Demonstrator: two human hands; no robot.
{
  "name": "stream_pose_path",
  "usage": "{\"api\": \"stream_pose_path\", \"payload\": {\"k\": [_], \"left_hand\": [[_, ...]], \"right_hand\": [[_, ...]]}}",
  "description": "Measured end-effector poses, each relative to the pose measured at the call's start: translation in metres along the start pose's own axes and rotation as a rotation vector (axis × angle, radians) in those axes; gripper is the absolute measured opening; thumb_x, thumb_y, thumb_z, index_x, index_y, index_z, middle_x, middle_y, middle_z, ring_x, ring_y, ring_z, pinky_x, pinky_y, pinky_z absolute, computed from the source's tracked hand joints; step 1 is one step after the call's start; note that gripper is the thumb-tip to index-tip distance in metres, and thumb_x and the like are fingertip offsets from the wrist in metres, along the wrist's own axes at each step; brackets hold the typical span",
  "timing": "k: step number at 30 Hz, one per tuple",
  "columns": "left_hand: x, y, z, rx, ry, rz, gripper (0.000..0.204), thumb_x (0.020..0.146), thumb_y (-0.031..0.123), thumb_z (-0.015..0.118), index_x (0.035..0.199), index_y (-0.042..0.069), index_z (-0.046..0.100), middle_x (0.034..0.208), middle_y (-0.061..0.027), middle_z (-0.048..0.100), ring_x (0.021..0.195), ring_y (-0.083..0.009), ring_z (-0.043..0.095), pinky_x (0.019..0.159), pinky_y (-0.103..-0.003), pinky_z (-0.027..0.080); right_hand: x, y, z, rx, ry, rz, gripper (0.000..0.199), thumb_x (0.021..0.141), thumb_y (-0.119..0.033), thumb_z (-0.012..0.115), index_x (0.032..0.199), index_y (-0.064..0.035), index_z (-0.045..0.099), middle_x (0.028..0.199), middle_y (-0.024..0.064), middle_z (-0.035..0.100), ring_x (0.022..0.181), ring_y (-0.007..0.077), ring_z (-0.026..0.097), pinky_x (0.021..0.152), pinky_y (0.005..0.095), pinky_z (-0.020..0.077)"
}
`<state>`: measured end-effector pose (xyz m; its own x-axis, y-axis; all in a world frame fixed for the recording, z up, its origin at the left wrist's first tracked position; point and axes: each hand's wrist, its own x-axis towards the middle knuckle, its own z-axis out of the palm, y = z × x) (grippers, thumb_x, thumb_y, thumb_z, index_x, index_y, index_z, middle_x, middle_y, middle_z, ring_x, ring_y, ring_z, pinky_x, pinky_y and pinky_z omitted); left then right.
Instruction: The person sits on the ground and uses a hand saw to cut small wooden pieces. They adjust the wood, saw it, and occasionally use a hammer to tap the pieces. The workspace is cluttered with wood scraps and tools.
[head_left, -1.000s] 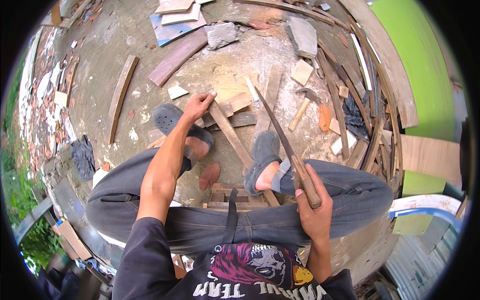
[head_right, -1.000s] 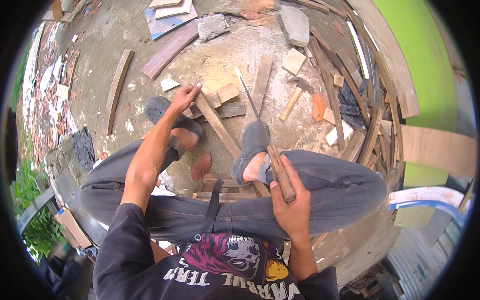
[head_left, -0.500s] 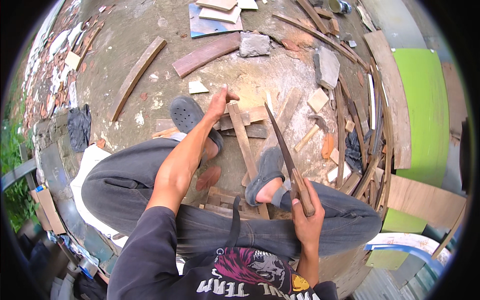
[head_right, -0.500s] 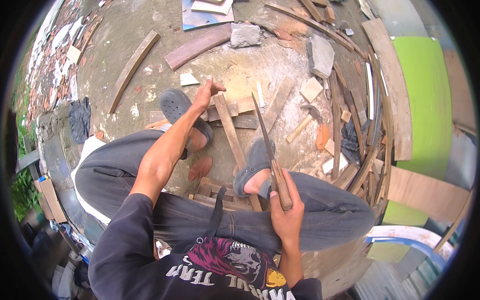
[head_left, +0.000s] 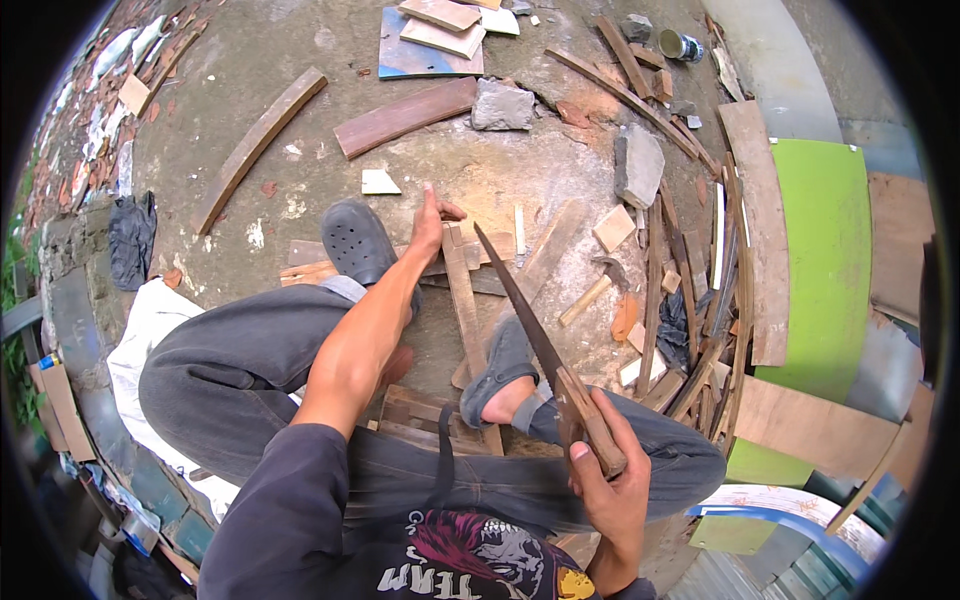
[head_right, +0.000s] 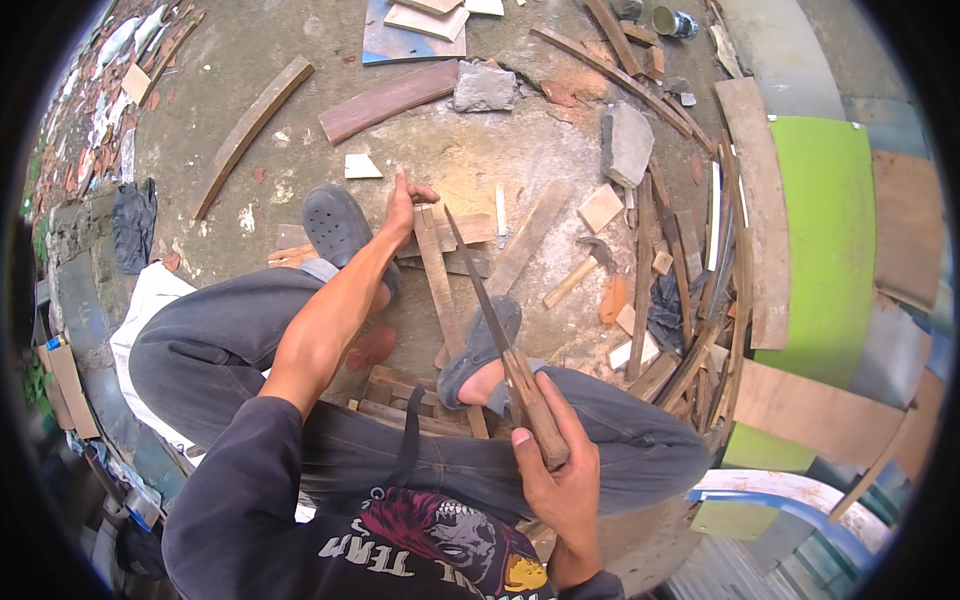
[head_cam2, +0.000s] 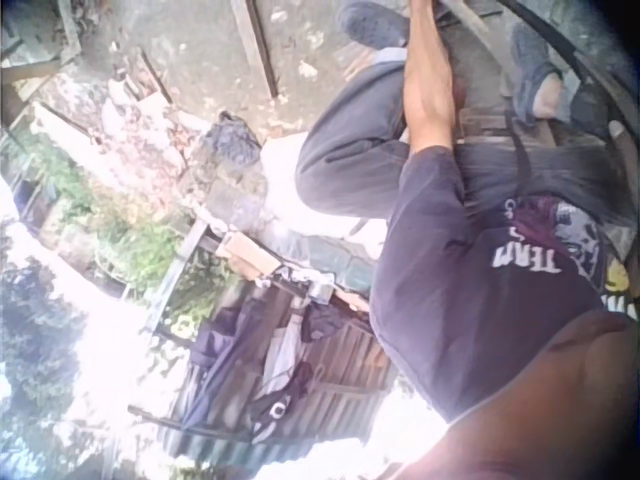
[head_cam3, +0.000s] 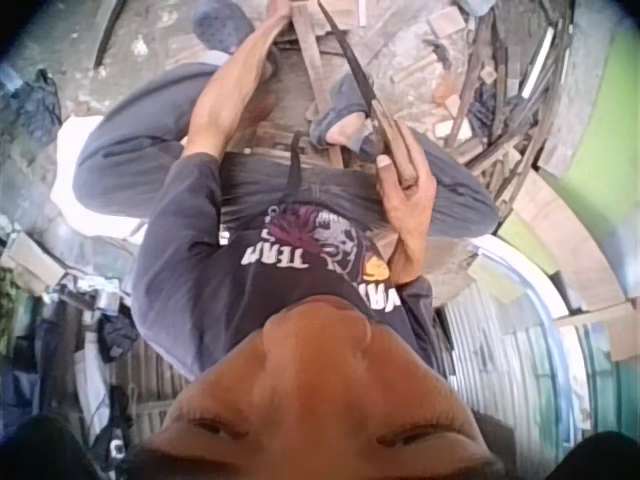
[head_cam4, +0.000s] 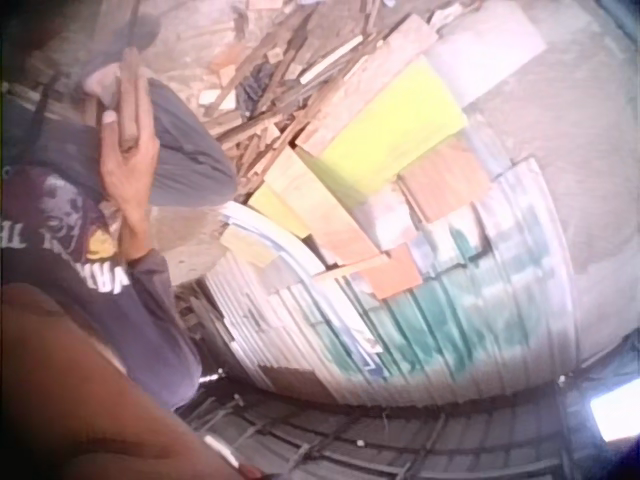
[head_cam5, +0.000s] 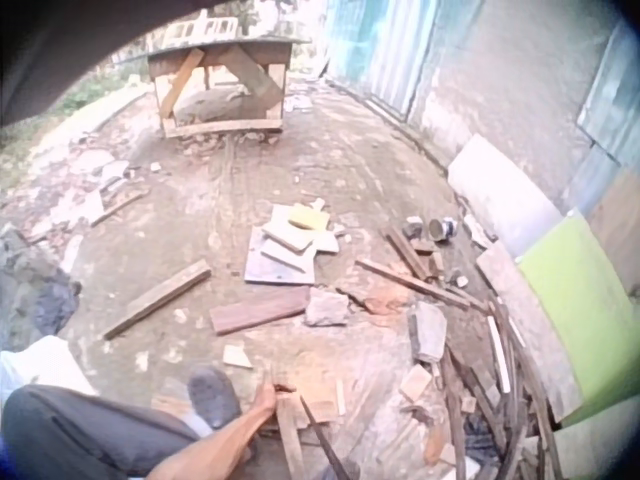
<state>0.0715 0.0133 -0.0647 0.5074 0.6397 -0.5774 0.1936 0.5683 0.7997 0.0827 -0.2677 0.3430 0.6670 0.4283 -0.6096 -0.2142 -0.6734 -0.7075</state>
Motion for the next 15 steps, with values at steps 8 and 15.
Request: {"api": "stream_pose_path", "payload": {"k": [8,15], "left_hand": [[-0.04,0.023,-0.034,0.552,0.155,0.219,0.045,0.102,0.041,0.054,0.104,0.0,0.072,0.098,-0.0106,0.073,0.096,-0.0197,0.066,0.088,-0.034,0.05],[-0.083,0.02,-0.031,0.414,0.111,0.268,0.029,0.097,0.028,0.066,0.113,0.004,0.071,0.098,-0.0147,0.074,0.089,-0.0209,0.073,0.077,-0.032,0.056]], "right_hand": [[0.023,-0.037,0.011,-0.135,-0.147,-0.031,0.054,0.094,-0.009,0.065,0.144,-0.0015,0.049,0.107,0.0142,0.068,0.088,0.0143,0.063,0.076,0.0277,0.0478],[0.021,-0.048,0.025,-0.171,-0.169,-0.095,0.055,0.095,-0.011,0.064,0.146,-0.0001,0.047,0.112,0.0142,0.068,0.094,0.0154,0.064,0.082,0.0277,0.0497]]}}
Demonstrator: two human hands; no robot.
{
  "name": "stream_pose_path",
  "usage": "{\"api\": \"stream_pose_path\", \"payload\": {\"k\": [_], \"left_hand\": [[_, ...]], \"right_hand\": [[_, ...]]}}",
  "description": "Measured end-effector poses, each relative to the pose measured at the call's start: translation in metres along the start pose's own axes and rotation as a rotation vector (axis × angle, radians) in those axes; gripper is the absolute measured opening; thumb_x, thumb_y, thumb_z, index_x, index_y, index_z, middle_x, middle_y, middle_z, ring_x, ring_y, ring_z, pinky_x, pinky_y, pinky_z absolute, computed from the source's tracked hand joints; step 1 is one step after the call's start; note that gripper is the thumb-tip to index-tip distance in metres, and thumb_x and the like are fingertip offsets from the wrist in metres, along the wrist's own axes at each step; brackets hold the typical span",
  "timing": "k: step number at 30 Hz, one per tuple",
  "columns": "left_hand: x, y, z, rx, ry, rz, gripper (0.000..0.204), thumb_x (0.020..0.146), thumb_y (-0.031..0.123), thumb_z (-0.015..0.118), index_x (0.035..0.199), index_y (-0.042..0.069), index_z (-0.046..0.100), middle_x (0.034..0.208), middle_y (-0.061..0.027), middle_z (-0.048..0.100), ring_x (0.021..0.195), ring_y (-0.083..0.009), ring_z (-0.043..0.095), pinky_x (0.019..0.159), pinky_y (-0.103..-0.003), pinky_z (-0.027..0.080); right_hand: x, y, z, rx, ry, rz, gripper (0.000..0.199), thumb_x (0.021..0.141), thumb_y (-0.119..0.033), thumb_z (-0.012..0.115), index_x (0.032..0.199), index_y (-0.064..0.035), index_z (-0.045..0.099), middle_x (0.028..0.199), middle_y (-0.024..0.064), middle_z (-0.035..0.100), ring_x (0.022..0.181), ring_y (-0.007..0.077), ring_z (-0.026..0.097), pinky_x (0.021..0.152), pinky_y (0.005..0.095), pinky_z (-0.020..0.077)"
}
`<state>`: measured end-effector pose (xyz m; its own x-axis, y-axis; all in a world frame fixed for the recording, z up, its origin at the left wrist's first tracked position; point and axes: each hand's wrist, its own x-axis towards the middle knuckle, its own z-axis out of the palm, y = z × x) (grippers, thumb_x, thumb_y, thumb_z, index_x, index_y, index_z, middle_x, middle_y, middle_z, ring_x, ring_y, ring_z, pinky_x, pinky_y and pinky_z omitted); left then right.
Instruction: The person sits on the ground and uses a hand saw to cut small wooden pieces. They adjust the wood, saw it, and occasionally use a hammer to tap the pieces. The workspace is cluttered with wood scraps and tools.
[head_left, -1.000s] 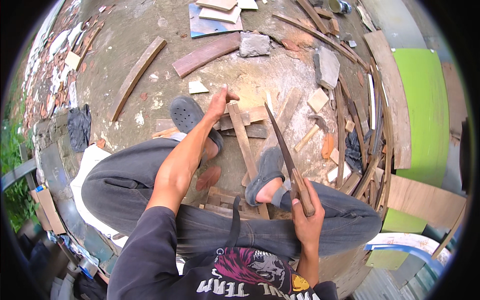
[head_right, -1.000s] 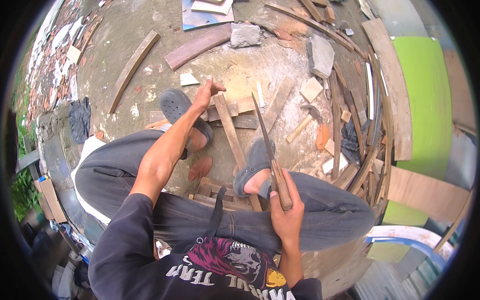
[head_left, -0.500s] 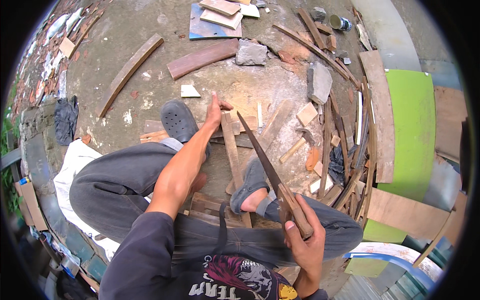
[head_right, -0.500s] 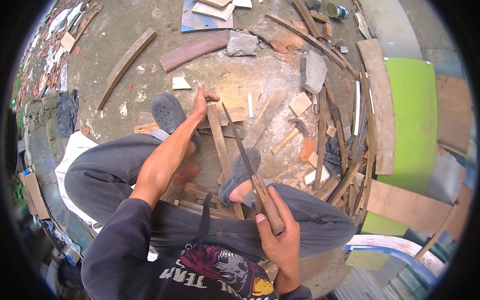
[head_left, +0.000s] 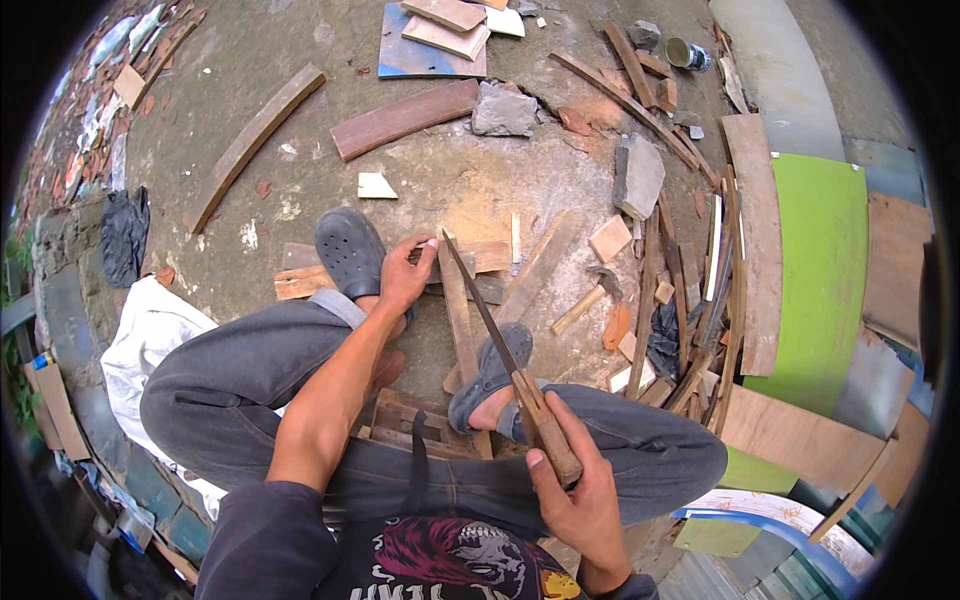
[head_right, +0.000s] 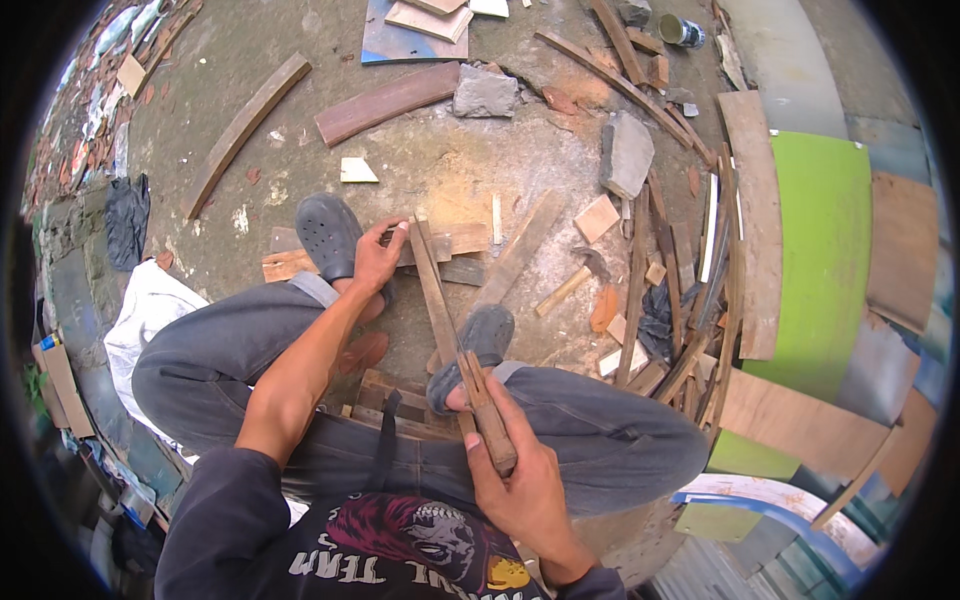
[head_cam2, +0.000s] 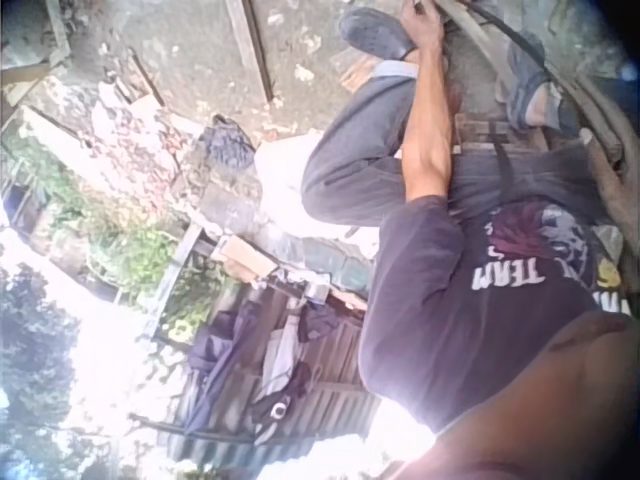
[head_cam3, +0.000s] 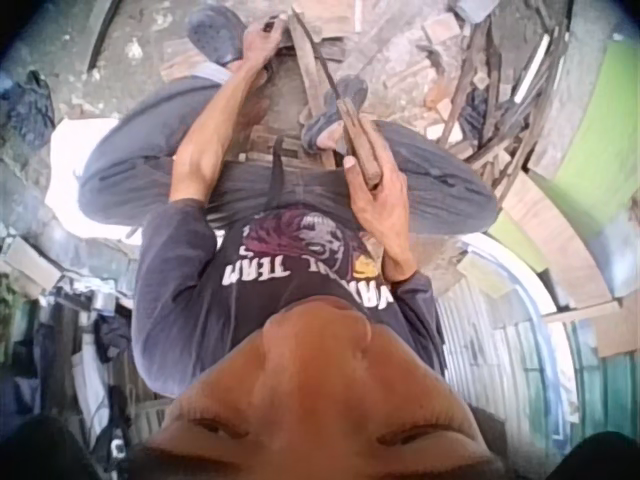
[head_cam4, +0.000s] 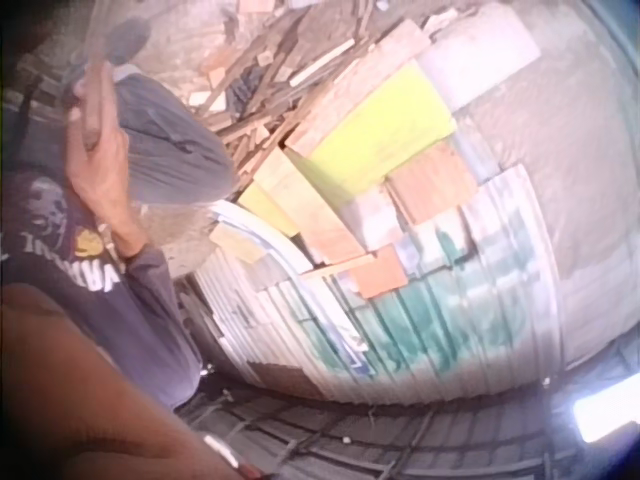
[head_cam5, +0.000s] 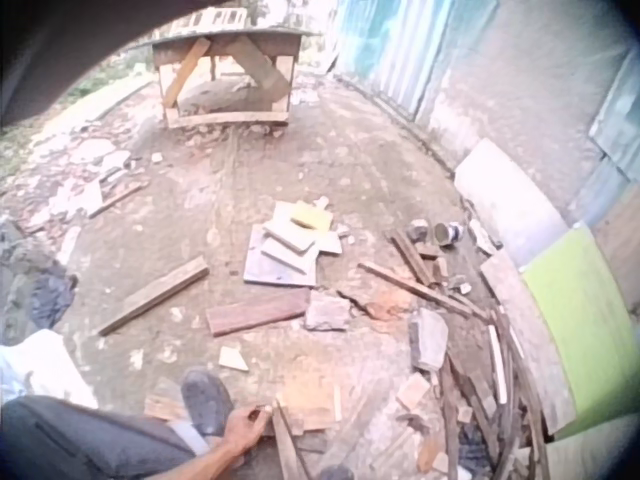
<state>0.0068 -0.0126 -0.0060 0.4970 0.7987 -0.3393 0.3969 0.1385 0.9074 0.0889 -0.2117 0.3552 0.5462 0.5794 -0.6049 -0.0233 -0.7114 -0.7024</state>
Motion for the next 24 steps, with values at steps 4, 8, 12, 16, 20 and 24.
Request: {"api": "stream_pose_path", "payload": {"k": [4,8,12,16,20,24], "left_hand": [[-0.01,0.006,0.005,-0.003,0.031,-0.055,0.031,0.097,0.03,0.067,0.113,0.004,0.071,0.1,-0.0144,0.074,0.089,-0.021,0.073,0.076,-0.032,0.056],[-0.004,0.016,-0.005,0.307,-0.023,0.083,0.035,0.095,0.034,0.067,0.114,0.005,0.07,0.105,-0.0138,0.073,0.09,-0.0287,0.072,0.081,-0.037,0.056],[0.01,0.008,-0.024,0.552,-0.168,0.332,0.037,0.094,0.036,0.065,0.118,0.007,0.067,0.114,-0.013,0.069,0.103,-0.0358,0.066,0.091,-0.042,0.053],[0.014,0.006,-0.029,0.497,-0.22,0.418,0.037,0.092,0.032,0.068,0.12,0.008,0.065,0.122,-0.0125,0.066,0.113,-0.0344,0.062,0.096,-0.043,0.051],[0.016,0.0,-0.026,0.448,-0.217,0.454,0.037,0.089,0.028,0.073,0.117,0.007,0.067,0.122,-0.0122,0.066,0.112,-0.0336,0.063,0.093,-0.041,0.053],[0.022,0.002,-0.023,0.374,-0.268,0.43,0.036,0.086,0.027,0.075,0.114,0.006,0.068,0.115,-0.0119,0.069,0.105,-0.0325,0.067,0.088,-0.039,0.055]], "right_hand": [[0.001,-0.012,0.002,-0.067,-0.054,-0.032,0.056,0.095,-0.01,0.061,0.147,0.0009,0.041,0.117,0.0267,0.067,0.106,0.0371,0.067,0.089,0.0377,0.0505],[0.024,-0.024,0.012,-0.105,-0.098,-0.034,0.056,0.095,-0.011,0.06,0.147,-0.0004,0.041,0.103,0.0292,0.069,0.093,0.0471,0.068,0.08,0.0422,0.054],[0.102,-0.005,0.046,-0.069,-0.117,0.09,0.054,0.094,-0.014,0.059,0.145,-0.0019,0.044,0.098,0.0308,0.068,0.093,0.0489,0.067,0.08,0.0461,0.0531],[0.112,-0.008,0.046,-0.052,-0.098,0.153,0.052,0.093,-0.014,0.058,0.142,-0.0014,0.047,0.096,0.0317,0.067,0.093,0.0484,0.066,0.08,0.0478,0.0524],[0.071,-0.023,0.022,-0.078,-0.02,-0.118,0.052,0.091,-0.011,0.058,0.141,0.0,0.047,0.09,0.0337,0.066,0.088,0.0485,0.066,0.078,0.0499,0.0519],[0.147,-0.003,0.066,-0.158,0.001,-0.067,0.056,0.089,-0.01,0.058,0.142,0.0007,0.046,0.083,0.0342,0.064,0.081,0.0513,0.064,0.072,0.0529,0.0514]]}}
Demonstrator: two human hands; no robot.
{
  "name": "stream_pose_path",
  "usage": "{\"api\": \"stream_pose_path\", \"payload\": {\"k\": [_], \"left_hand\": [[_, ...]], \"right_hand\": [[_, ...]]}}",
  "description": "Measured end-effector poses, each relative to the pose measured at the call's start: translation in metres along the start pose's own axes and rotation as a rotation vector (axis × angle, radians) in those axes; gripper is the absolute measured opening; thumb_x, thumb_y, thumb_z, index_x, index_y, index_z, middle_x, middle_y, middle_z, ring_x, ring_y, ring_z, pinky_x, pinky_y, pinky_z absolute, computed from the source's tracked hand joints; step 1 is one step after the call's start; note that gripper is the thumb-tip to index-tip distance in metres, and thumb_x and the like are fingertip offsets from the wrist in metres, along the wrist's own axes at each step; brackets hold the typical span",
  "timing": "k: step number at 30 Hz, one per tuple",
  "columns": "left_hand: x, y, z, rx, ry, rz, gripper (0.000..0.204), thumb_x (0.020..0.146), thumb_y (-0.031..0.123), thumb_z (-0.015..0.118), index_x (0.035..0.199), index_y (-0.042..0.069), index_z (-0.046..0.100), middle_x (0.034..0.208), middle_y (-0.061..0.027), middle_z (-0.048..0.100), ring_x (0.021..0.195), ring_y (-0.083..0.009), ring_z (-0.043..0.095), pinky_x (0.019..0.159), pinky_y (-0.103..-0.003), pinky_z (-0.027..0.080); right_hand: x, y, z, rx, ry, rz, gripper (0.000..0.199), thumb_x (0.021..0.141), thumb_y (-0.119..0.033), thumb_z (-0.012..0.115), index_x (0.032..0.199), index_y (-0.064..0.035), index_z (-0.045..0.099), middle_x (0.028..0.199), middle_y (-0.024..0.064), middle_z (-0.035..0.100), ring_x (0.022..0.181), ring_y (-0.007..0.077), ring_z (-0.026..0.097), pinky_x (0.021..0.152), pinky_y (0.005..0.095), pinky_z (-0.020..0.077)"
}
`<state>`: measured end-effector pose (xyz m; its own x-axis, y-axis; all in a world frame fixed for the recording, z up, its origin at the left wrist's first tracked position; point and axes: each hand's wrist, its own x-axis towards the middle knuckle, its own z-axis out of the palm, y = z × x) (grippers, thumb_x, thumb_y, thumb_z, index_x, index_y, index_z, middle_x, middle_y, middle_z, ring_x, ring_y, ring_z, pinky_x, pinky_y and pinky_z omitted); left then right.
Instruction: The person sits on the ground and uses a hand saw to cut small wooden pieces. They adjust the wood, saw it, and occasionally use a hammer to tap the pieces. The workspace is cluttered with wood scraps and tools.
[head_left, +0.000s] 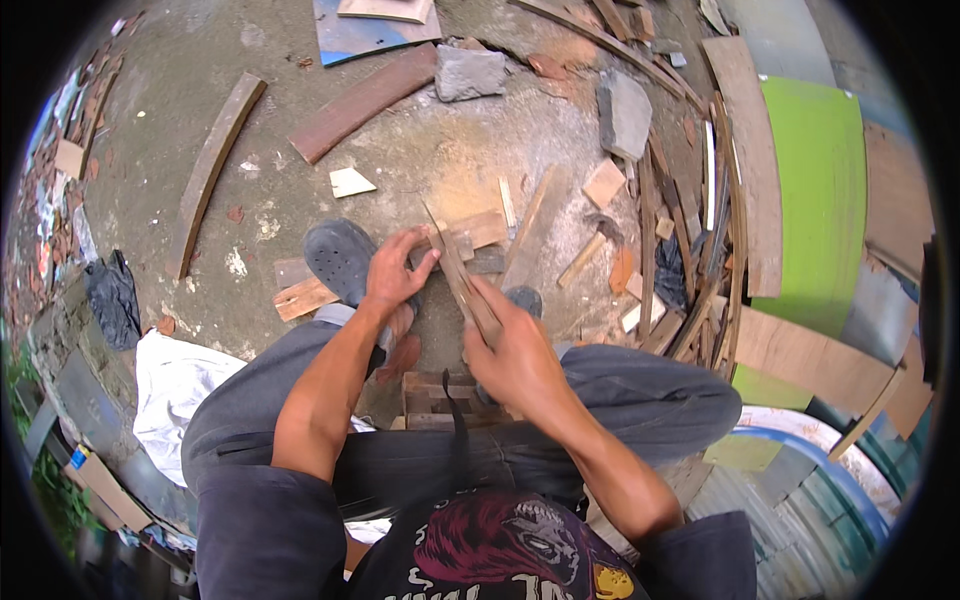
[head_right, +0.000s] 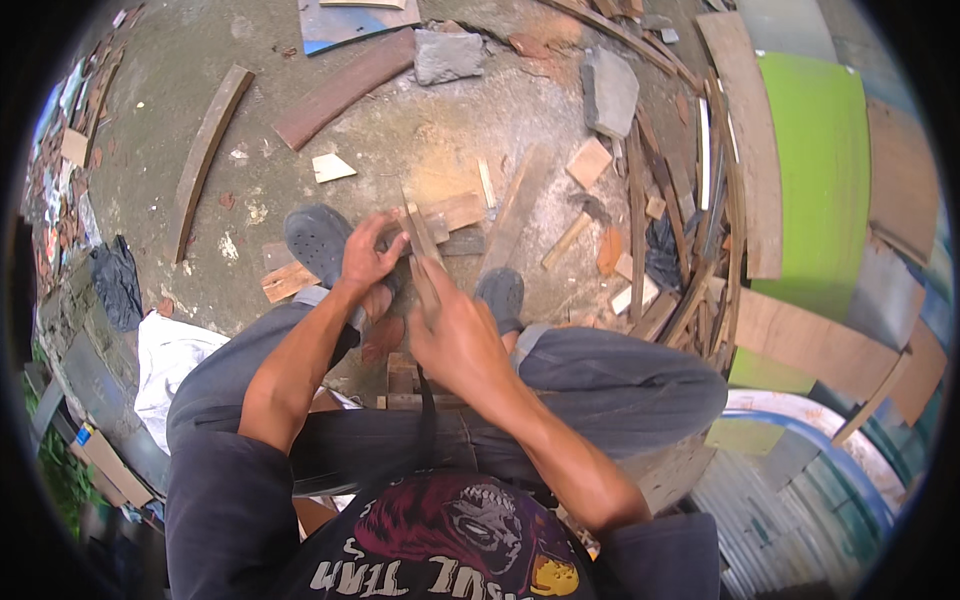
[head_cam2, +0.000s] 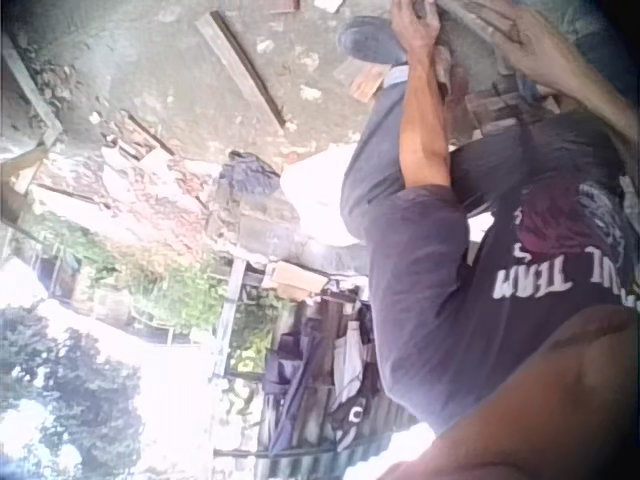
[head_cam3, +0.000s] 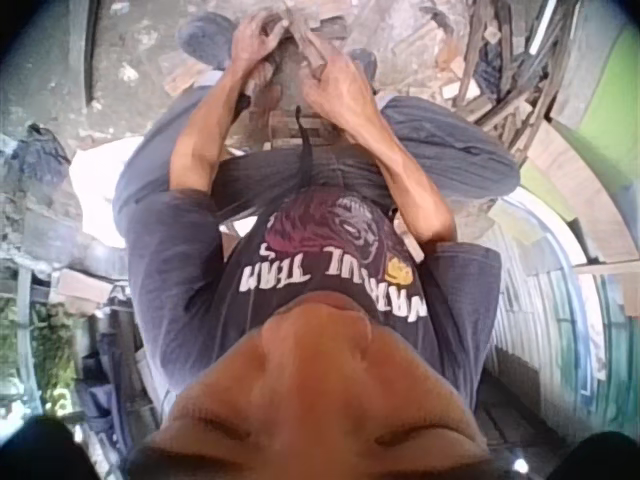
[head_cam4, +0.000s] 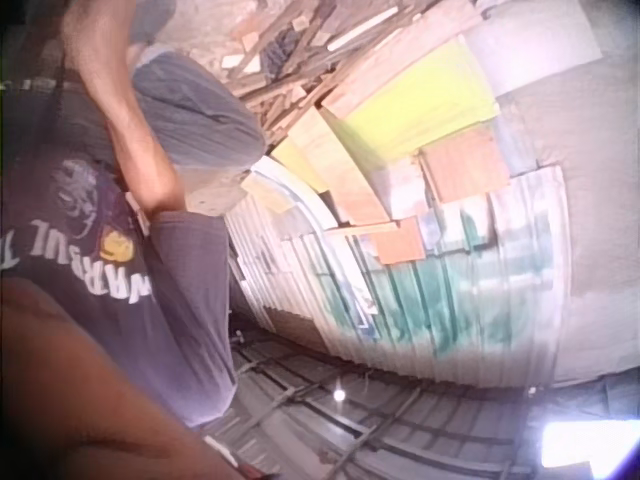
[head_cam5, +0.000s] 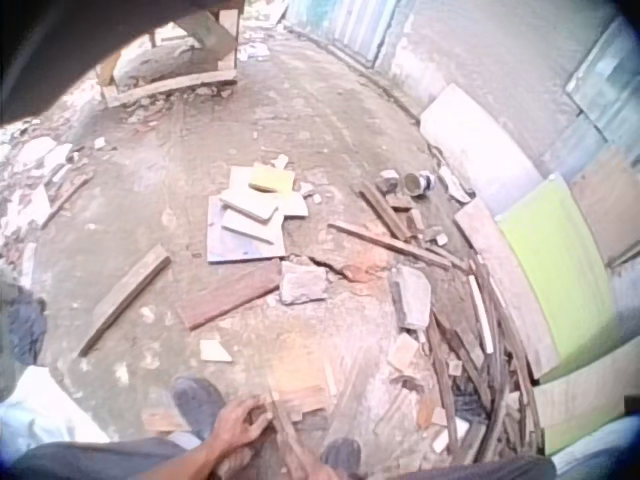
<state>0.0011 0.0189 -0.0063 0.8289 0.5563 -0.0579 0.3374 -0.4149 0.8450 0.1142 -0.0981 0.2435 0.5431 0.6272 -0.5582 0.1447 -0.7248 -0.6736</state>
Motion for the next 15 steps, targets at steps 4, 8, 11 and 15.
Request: {"api": "stream_pose_path", "payload": {"k": [4,8,11,15], "left_hand": [[-0.003,0.0,-0.004,-0.011,0.002,-0.057,0.034,0.084,0.026,0.077,0.111,0.006,0.07,0.114,-0.0114,0.07,0.1,-0.0318,0.068,0.085,-0.039,0.056],[0.003,-0.003,0.0,-0.032,0.018,-0.046,0.035,0.084,0.027,0.078,0.111,0.006,0.07,0.112,-0.0123,0.07,0.101,-0.0323,0.068,0.085,-0.038,0.055],[-0.005,-0.003,0.001,-0.043,0.032,-0.049,0.035,0.084,0.027,0.077,0.111,0.005,0.07,0.111,-0.0126,0.07,0.1,-0.0324,0.068,0.086,-0.038,0.055],[-0.004,-0.01,0.001,-0.059,0.041,-0.046,0.034,0.086,0.027,0.075,0.112,0.005,0.07,0.11,-0.0131,0.07,0.102,-0.0324,0.068,0.087,-0.038,0.054]], "right_hand": [[-0.032,-0.02,-0.033,0.051,-0.041,0.049,0.053,0.088,-0.008,0.059,0.14,0.0022,0.048,0.085,0.033,0.065,0.08,0.052,0.064,0.07,0.0521,0.0519],[-0.029,-0.017,-0.034,0.05,-0.066,0.077,0.054,0.088,-0.006,0.058,0.139,0.0062,0.047,0.092,0.0346,0.065,0.091,0.0523,0.064,0.079,0.0536,0.0502],[-0.002,-0.019,-0.012,0.036,-0.108,0.229,0.054,0.088,-0.01,0.059,0.139,0.0061,0.047,0.101,0.0353,0.064,0.092,0.0525,0.063,0.083,0.0544,0.0491],[-0.076,-0.017,-0.052,0.129,-0.028,-0.04,0.055,0.089,-0.016,0.057,0.139,0.0049,0.047,0.103,0.0358,0.063,0.092,0.0521,0.063,0.083,0.054,0.0498]]}}
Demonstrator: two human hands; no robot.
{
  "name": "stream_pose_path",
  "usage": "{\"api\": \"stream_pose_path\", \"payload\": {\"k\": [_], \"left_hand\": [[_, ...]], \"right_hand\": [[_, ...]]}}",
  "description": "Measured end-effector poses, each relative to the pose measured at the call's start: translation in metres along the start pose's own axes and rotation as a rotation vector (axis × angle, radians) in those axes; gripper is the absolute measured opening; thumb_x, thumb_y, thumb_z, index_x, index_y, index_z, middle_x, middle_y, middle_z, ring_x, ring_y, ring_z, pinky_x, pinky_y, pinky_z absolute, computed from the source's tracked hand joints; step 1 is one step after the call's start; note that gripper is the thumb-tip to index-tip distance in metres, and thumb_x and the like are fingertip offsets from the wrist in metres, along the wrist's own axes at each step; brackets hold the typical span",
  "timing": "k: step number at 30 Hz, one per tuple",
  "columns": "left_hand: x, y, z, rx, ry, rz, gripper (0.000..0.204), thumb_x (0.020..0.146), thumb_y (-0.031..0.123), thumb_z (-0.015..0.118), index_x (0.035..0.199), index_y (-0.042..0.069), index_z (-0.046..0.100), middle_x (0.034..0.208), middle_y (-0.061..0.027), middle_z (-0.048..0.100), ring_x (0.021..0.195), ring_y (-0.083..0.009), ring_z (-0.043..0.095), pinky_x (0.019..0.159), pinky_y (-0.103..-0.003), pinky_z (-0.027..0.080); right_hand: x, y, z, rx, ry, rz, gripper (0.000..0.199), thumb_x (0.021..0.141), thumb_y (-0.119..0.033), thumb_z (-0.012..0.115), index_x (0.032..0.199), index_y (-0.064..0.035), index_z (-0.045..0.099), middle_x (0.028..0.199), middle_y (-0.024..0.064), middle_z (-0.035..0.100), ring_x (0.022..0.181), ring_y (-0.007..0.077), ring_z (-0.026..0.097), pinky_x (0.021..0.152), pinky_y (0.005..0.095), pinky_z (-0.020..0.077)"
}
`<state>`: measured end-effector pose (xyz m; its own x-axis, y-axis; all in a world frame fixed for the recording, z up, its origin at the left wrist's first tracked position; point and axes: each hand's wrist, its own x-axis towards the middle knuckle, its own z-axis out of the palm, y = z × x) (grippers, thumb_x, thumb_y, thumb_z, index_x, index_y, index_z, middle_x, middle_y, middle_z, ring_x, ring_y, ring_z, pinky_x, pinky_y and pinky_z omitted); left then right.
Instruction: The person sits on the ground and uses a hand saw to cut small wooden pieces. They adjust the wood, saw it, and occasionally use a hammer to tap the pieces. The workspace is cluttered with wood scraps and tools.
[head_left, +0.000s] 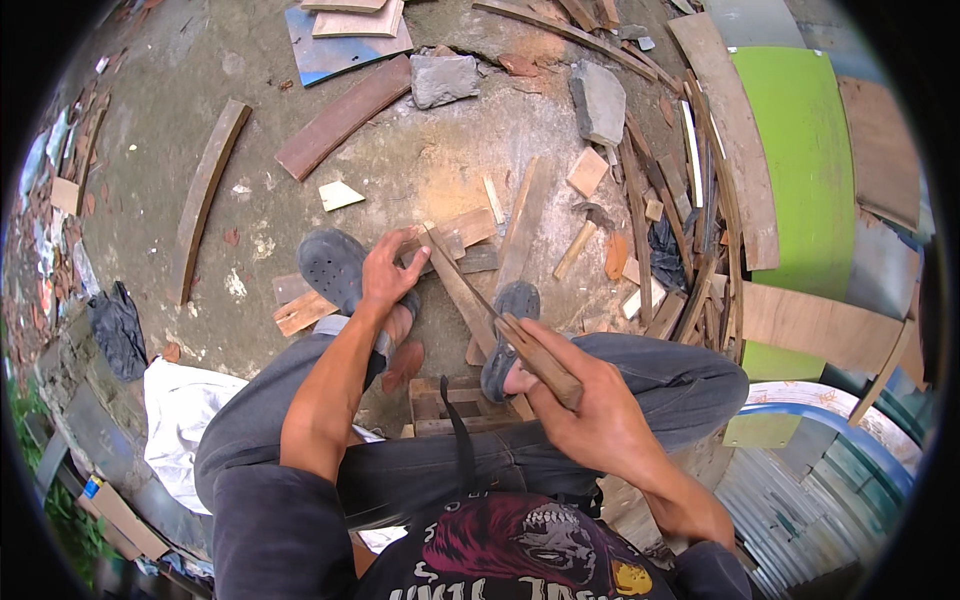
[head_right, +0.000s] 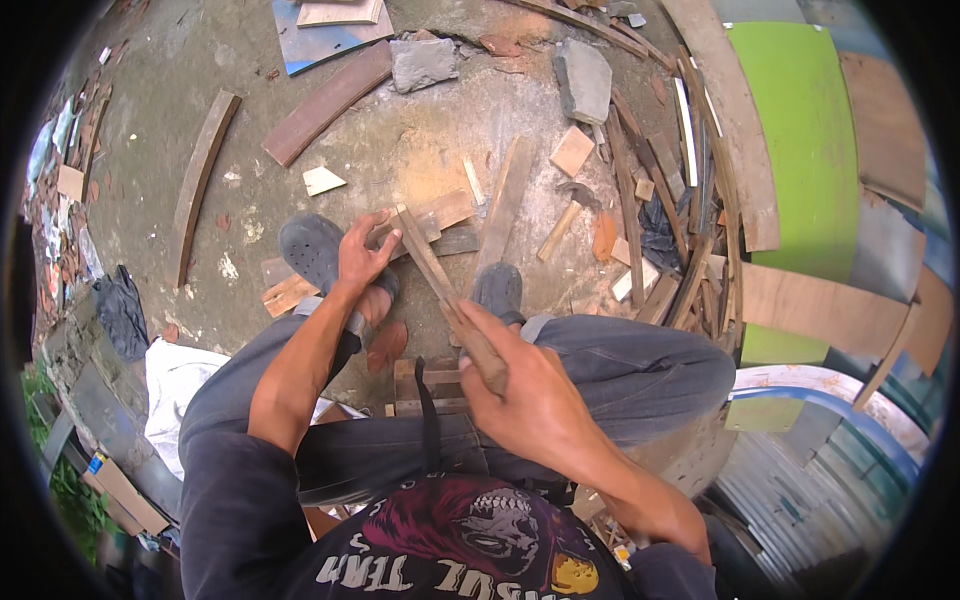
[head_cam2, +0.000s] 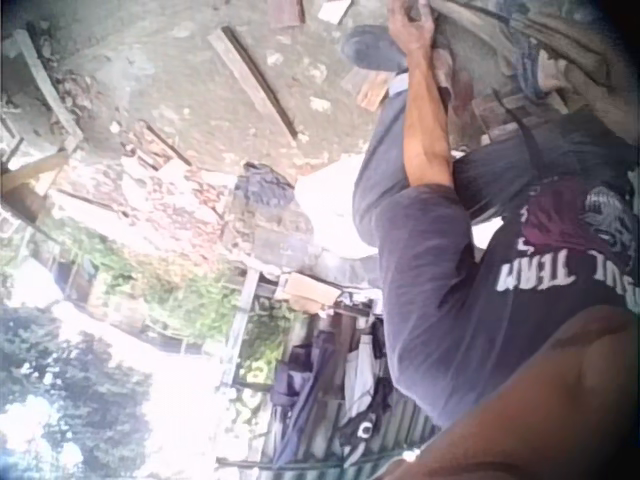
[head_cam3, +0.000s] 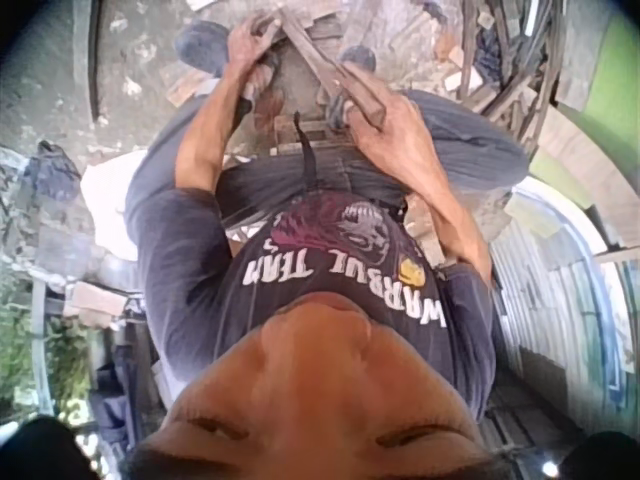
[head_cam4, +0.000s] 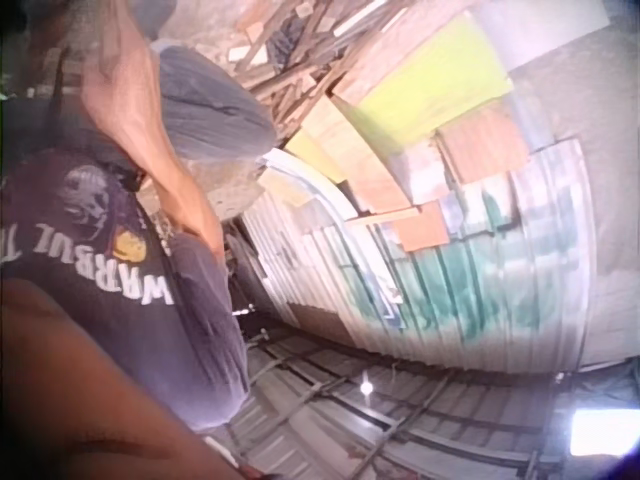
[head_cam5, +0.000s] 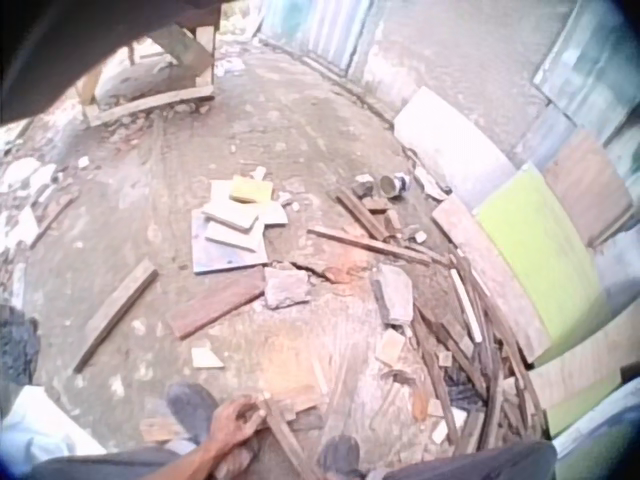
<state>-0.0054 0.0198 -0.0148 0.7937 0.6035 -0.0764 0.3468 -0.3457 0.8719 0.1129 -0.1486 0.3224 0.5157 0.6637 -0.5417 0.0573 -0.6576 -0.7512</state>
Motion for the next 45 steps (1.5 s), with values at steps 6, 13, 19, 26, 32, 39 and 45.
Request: {"api": "stream_pose_path", "payload": {"k": [6,13,19,26,32,39,45], "left_hand": [[0.003,0.0,-0.004,-0.027,-0.037,0.004,0.028,0.089,0.02,0.068,0.113,0.006,0.07,0.118,-0.0144,0.069,0.109,-0.0332,0.066,0.094,-0.04,0.052],[0.0,-0.008,-0.001,-0.057,-0.036,-0.026,0.03,0.089,0.017,0.064,0.117,0.009,0.07,0.121,-0.0148,0.068,0.113,-0.0351,0.064,0.098,-0.041,0.05],[-0.011,-0.014,-0.006,0.008,0.003,0.003,0.032,0.088,0.015,0.062,0.118,0.008,0.07,0.123,-0.0135,0.068,0.117,-0.0329,0.062,0.101,-0.04,0.048],[-0.012,-0.015,-0.006,-0.019,-0.054,0.052,0.036,0.088,0.017,0.06,0.121,0.008,0.07,0.122,-0.0132,0.068,0.118,-0.0321,0.061,0.102,-0.04,0.048],[-0.004,-0.024,-0.009,0.027,-0.037,0.05,0.038,0.088,0.018,0.059,0.124,0.008,0.07,0.124,-0.0133,0.068,0.117,-0.0326,0.061,0.101,-0.04,0.048],[-0.012,-0.019,-0.015,0.008,-0.06,0.017,0.039,0.087,0.019,0.06,0.124,0.01,0.07,0.124,-0.0137,0.069,0.116,-0.0325,0.063,0.101,-0.039,0.049],[-0.006,-0.004,-0.008,-0.012,-0.149,0.033,0.04,0.087,0.022,0.059,0.125,0.011,0.069,0.126,-0.0145,0.067,0.114,-0.0344,0.064,0.097,-0.039,0.051]], "right_hand": [[0.078,0.028,0.051,-0.163,-0.023,0.158,0.053,0.09,-0.013,0.055,0.14,0.0044,0.047,0.106,0.0344,0.065,0.099,0.0506,0.063,0.088,0.0517,0.051],[0.045,0.024,0.036,-0.209,0.007,0.045,0.054,0.09,-0.016,0.055,0.139,0.0054,0.048,0.105,0.0325,0.067,0.079,0.0417,0.07,0.08,0.048,0.0564],[-0.001,0.024,0.015,-0.17,-0.014,-0.153,0.055,0.091,-0.017,0.056,0.139,0.0074,0.047,0.097,0.0312,0.069,0.073,0.0426,0.069,0.079,0.0481,0.0571],[0.058,0.02,0.051,-0.213,-0.019,0.122,0.054,0.089,-0.006,0.056,0.142,0.0051,0.046,0.11,0.0269,0.07,0.084,0.034,0.073,0.088,0.0388,0.0557],[0.034,0.005,0.034,-0.281,-0.051,0.007,0.054,0.091,-0.016,0.056,0.142,0.0025,0.048,0.115,0.0311,0.066,0.101,0.0397,0.068,0.093,0.0435,0.0522],[0.013,0.002,0.031,-0.15,-0.032,0.056,0.052,0.09,-0.018,0.058,0.137,0.003,0.053,0.124,0.031,0.062,0.115,0.0439,0.061,0.101,0.0439,0.0474],[0.064,0.039,0.058,-0.313,0.039,0.115,0.051,0.091,-0.017,0.057,0.139,0.0016,0.052,0.119,0.0244,0.067,0.112,0.0307,0.064,0.099,0.0364,0.0477]]}}
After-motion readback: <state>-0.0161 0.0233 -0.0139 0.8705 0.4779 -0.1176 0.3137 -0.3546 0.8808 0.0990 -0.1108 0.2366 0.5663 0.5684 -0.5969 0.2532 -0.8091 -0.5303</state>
